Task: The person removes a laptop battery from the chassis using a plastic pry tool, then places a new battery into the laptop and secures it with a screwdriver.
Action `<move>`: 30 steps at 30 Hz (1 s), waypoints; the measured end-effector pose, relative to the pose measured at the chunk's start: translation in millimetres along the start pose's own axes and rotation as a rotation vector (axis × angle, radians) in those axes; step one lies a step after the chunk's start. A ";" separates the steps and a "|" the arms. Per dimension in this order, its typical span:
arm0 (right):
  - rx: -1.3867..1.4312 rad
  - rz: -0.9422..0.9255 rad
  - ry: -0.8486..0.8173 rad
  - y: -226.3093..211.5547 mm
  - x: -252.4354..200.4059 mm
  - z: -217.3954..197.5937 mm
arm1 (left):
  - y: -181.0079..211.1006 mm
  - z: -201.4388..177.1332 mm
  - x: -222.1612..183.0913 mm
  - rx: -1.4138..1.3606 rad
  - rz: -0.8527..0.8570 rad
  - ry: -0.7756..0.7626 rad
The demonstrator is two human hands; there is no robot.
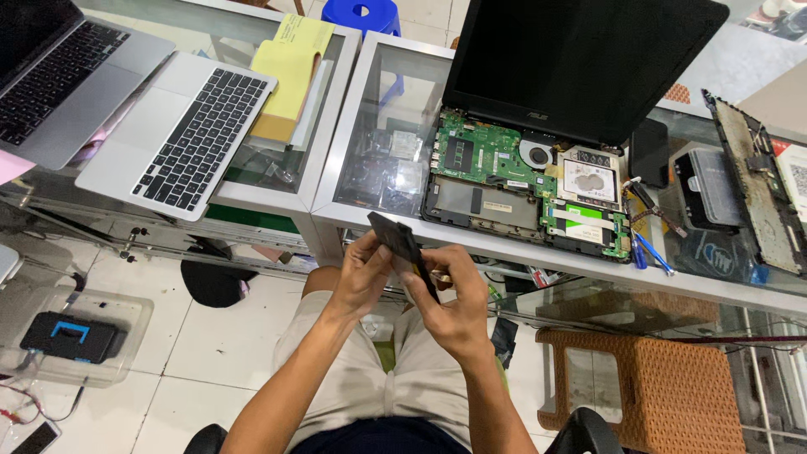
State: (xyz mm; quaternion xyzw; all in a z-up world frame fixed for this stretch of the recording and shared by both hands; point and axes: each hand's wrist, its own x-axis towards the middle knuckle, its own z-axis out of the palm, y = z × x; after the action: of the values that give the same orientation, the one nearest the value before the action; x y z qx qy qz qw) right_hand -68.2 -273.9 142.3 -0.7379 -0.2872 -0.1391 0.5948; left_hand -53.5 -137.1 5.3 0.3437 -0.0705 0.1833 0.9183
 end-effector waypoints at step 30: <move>0.259 0.501 -0.062 65.1 41.0 -7.6 | 27.1 -56.6 141.5 1.335 -0.090 0.156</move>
State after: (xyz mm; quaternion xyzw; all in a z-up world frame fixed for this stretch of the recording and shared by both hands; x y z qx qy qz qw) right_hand 3.8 -278.9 114.7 -0.7077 -0.1293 0.0727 0.6908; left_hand 66.8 -40.3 15.2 0.8261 0.1388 0.1734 0.5179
